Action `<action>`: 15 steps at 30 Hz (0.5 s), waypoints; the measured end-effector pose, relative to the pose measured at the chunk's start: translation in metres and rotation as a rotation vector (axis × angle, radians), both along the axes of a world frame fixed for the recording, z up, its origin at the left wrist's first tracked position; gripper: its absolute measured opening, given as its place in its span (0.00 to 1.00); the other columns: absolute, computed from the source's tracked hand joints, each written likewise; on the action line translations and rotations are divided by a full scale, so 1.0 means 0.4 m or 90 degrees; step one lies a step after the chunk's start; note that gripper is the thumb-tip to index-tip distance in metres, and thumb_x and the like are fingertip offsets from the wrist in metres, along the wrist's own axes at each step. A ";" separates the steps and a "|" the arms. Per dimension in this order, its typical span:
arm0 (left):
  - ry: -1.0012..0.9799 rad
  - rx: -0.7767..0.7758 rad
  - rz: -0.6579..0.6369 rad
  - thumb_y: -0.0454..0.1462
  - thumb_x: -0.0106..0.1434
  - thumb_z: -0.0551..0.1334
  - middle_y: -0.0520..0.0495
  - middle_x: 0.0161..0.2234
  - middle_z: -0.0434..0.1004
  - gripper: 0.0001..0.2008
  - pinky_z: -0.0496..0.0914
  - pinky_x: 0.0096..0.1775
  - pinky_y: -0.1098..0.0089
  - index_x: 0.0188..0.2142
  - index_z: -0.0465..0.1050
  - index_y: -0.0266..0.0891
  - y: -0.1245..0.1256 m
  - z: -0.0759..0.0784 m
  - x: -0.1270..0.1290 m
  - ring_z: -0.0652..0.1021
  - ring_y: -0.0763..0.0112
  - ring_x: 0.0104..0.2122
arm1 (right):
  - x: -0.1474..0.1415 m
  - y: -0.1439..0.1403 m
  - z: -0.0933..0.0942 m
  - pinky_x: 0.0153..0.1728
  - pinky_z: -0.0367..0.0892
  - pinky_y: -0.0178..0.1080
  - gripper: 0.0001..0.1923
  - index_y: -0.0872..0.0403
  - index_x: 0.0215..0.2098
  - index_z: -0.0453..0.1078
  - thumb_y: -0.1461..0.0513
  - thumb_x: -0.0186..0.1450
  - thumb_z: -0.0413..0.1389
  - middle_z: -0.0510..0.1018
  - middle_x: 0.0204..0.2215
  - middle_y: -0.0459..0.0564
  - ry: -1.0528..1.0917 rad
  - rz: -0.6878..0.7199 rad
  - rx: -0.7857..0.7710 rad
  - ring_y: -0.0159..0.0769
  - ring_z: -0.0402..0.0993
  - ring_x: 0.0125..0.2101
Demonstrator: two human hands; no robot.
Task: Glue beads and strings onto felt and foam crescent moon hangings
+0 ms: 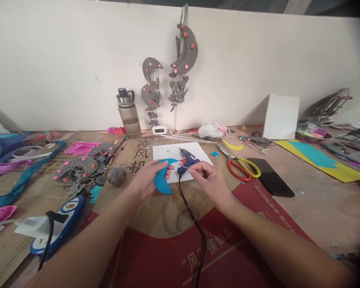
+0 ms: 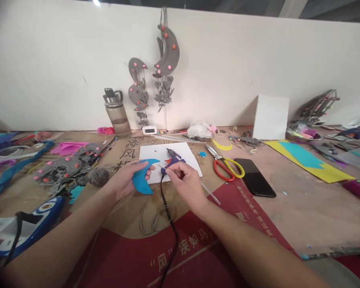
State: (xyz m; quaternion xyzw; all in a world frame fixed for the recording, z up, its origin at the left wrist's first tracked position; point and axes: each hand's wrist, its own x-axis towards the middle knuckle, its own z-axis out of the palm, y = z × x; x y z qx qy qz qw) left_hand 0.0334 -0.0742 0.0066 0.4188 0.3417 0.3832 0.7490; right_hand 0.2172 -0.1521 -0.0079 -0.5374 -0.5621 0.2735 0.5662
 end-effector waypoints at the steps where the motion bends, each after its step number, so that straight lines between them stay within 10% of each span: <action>1: -0.008 -0.005 0.001 0.35 0.54 0.69 0.43 0.32 0.77 0.08 0.70 0.29 0.74 0.32 0.75 0.31 -0.004 0.006 0.000 0.73 0.77 0.25 | -0.001 -0.004 0.002 0.25 0.52 0.35 0.11 0.53 0.29 0.71 0.53 0.62 0.58 0.62 0.20 0.42 -0.019 -0.006 0.008 0.30 0.54 0.23; 15: 0.011 0.062 -0.065 0.36 0.48 0.74 0.52 0.21 0.71 0.15 0.64 0.27 0.75 0.34 0.73 0.34 -0.053 0.005 0.025 0.69 0.78 0.21 | -0.012 -0.019 -0.008 0.27 0.56 0.33 0.09 0.54 0.28 0.71 0.60 0.65 0.55 0.64 0.21 0.42 -0.217 0.002 0.134 0.28 0.59 0.24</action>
